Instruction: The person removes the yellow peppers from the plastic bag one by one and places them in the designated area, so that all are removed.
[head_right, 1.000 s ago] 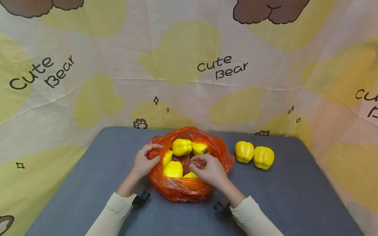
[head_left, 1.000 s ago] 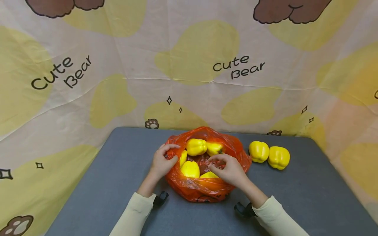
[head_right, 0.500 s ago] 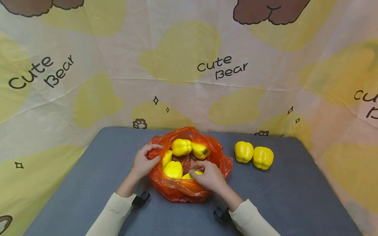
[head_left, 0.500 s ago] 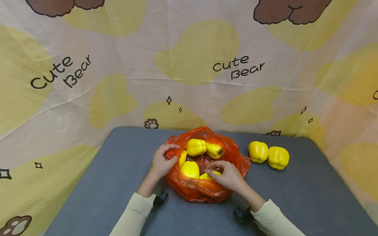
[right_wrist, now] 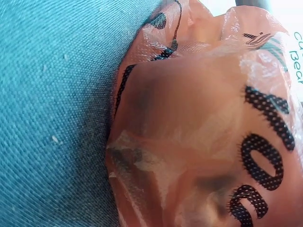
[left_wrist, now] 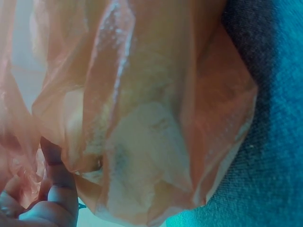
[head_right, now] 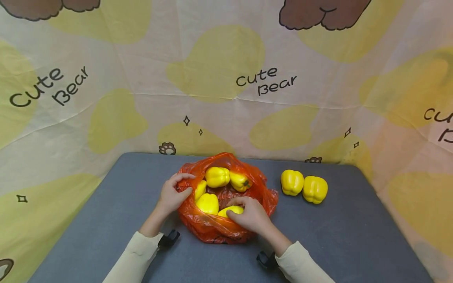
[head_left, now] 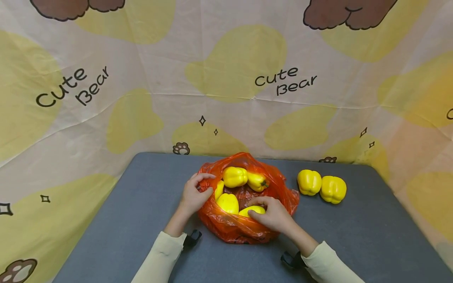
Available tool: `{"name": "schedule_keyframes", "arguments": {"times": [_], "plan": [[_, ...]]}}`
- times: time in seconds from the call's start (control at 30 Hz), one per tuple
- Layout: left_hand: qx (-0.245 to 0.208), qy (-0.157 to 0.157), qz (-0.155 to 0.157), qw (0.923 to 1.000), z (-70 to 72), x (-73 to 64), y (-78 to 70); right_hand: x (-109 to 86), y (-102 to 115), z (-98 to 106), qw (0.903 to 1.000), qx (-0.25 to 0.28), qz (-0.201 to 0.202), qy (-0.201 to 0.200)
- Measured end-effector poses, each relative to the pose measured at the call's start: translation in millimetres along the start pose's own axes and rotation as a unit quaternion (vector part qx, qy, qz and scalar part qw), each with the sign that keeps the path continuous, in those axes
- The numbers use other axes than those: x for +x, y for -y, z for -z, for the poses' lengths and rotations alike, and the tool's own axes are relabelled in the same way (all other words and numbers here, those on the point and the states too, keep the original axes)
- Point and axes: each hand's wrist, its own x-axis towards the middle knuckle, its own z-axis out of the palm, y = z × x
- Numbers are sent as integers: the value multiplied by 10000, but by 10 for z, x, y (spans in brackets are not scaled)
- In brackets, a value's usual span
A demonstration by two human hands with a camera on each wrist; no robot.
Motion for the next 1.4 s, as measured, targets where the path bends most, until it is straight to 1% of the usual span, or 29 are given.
{"name": "schedule_keyframes", "arguments": {"times": [0.23,0.4,0.53,0.7,0.87,1.1,1.4], "plan": [[-52,13,13,10000,-4,5,4,3,-7,1,10000,29,83,43],[-171,40,-61,9998,-4,5,6,10,-16,-6,9996,239,92,144],[-138,19,-93,9999,-6,7,16,13,-36,-14,9990,362,193,163],[-135,52,-49,9999,-3,10,21,13,-56,-16,9982,519,273,129],[-162,79,34,9998,4,4,12,14,-45,0,9983,545,181,-71],[-149,65,40,9999,8,6,15,18,1,56,9974,607,-7,-388],[-163,46,64,9998,19,5,1,65,30,151,9962,414,72,-763]]}}
